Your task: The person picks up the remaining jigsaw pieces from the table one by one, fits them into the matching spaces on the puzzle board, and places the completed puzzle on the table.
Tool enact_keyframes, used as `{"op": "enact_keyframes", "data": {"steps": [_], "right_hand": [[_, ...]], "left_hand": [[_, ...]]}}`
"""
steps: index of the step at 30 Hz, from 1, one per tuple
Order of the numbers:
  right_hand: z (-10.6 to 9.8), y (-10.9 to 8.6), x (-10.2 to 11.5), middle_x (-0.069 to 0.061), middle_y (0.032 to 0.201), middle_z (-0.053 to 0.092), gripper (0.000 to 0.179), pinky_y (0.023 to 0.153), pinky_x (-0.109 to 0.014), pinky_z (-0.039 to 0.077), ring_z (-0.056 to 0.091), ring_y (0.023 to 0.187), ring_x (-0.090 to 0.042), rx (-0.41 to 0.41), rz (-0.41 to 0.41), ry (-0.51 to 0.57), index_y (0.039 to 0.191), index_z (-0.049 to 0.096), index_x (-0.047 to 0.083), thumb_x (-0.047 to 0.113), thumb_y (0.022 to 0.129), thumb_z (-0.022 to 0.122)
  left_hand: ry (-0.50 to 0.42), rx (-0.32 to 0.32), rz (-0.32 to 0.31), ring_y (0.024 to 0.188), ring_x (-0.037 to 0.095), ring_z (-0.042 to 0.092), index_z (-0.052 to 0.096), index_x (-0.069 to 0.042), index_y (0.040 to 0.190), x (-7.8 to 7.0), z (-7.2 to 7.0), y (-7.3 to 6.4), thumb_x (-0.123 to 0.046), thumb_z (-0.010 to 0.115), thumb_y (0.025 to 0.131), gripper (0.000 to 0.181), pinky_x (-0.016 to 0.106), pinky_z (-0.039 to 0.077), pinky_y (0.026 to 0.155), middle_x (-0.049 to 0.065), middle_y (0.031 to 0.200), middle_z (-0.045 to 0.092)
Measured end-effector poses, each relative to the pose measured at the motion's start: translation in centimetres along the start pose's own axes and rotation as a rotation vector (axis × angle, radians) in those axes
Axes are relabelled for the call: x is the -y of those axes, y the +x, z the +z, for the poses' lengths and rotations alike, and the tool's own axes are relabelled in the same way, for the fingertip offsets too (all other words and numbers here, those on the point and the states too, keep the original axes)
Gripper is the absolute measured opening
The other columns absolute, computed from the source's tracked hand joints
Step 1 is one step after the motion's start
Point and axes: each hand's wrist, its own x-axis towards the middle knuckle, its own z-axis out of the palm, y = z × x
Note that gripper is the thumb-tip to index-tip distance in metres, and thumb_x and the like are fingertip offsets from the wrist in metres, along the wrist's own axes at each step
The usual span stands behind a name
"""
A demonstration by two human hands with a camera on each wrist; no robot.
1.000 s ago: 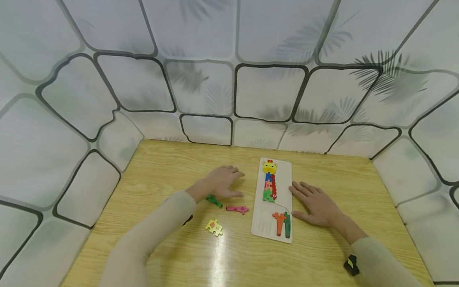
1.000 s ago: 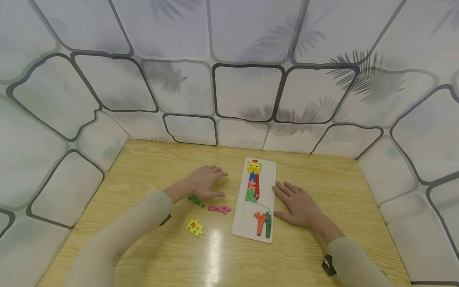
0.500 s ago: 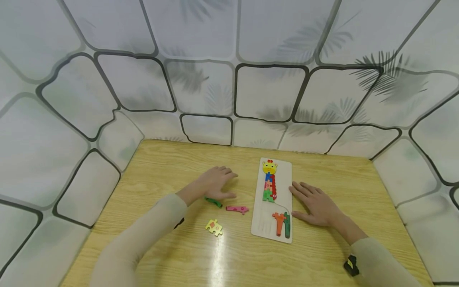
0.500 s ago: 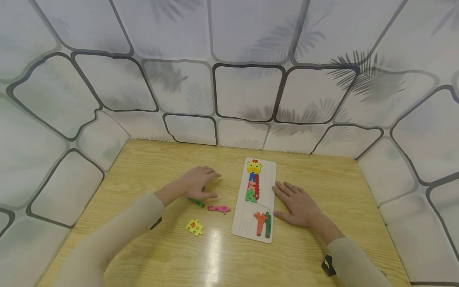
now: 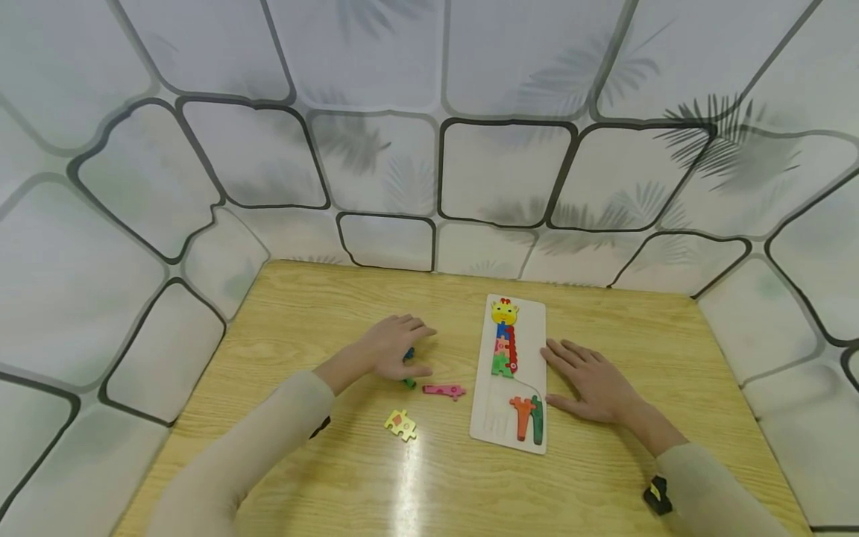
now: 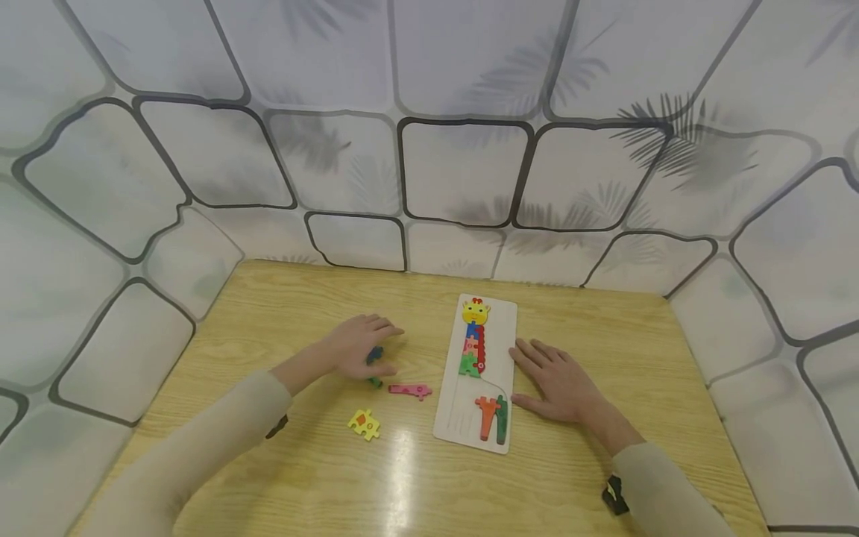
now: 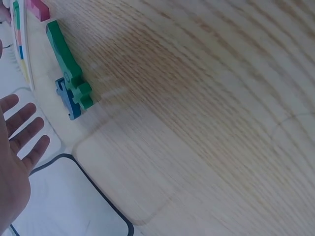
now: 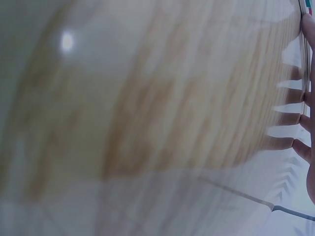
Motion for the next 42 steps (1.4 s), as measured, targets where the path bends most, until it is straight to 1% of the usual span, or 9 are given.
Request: {"op": "enact_keyframes", "data": {"steps": [6,13,16,20,22,28,34,42], "right_hand": [[0.0,0.1,0.0,-0.013,0.170,0.039,0.086,0.116,-0.065,0.044,0.043,0.153,-0.043,0.004,0.000,0.008,0.164,0.039,0.013,0.062,0.097,0.063],[0.2,0.1,-0.1,-0.014,0.169,0.041,0.085,0.115,-0.064,0.044,0.044,0.152,-0.043,-0.008,-0.005,0.006,0.163,0.040,0.013,0.061,0.097,0.063],[0.3,0.1,-0.2,-0.013,0.169,0.042,0.085,0.115,-0.064,0.045,0.045,0.151,-0.043,-0.018,-0.010,0.004,0.163,0.040,0.014,0.062,0.097,0.064],[0.3,0.0,-0.2,-0.013,0.169,0.042,0.085,0.115,-0.064,0.044,0.045,0.152,-0.042,-0.025,-0.010,0.005,0.163,0.040,0.014,0.062,0.097,0.064],[0.3,0.0,-0.2,-0.013,0.169,0.042,0.086,0.114,-0.064,0.045,0.045,0.151,-0.043,-0.027,-0.011,0.002,0.163,0.040,0.014,0.063,0.097,0.064],[0.3,0.0,-0.2,-0.013,0.169,0.041,0.086,0.115,-0.064,0.044,0.043,0.152,-0.043,-0.013,-0.005,0.000,0.164,0.039,0.015,0.063,0.097,0.063],[0.3,0.0,-0.2,-0.013,0.169,0.041,0.086,0.115,-0.065,0.044,0.044,0.152,-0.043,-0.012,-0.003,0.000,0.163,0.040,0.014,0.063,0.097,0.063],[0.2,0.1,-0.1,-0.013,0.170,0.039,0.086,0.117,-0.064,0.043,0.043,0.153,-0.043,0.005,0.004,-0.001,0.164,0.039,0.013,0.062,0.098,0.062]], "left_hand": [[0.015,-0.022,0.007,0.140,0.039,0.056,0.051,-0.009,0.154,0.2,0.0,-1.4,-0.062,0.060,0.098,0.078,0.060,0.046,0.116,0.017,0.148,0.061],[0.041,-0.027,0.015,0.140,0.038,0.057,0.052,-0.010,0.153,0.4,0.0,-2.9,-0.064,0.059,0.098,0.077,0.058,0.044,0.119,0.016,0.148,0.062],[0.048,-0.025,0.019,0.140,0.037,0.057,0.053,-0.011,0.153,0.1,0.0,-3.5,-0.064,0.060,0.098,0.077,0.057,0.044,0.120,0.015,0.147,0.063],[0.035,-0.020,0.026,0.139,0.037,0.058,0.053,-0.012,0.152,-0.4,0.0,-4.3,-0.063,0.062,0.097,0.076,0.056,0.045,0.119,0.014,0.146,0.063],[0.026,-0.027,0.031,0.139,0.038,0.058,0.054,-0.011,0.152,-0.6,0.1,-4.7,-0.062,0.062,0.097,0.076,0.057,0.046,0.118,0.014,0.146,0.063],[0.035,-0.040,0.047,0.140,0.040,0.057,0.054,-0.010,0.152,-1.1,0.6,-6.0,-0.063,0.066,0.094,0.079,0.060,0.044,0.119,0.015,0.148,0.062],[0.039,-0.028,0.053,0.140,0.037,0.058,0.055,-0.015,0.152,-1.5,1.0,-7.1,-0.067,0.068,0.090,0.082,0.059,0.046,0.118,0.012,0.149,0.062],[0.060,-0.058,0.063,0.135,0.033,0.061,0.058,-0.015,0.149,-1.9,1.7,-8.4,-0.068,0.071,0.087,0.082,0.056,0.048,0.117,0.009,0.143,0.065]]}}
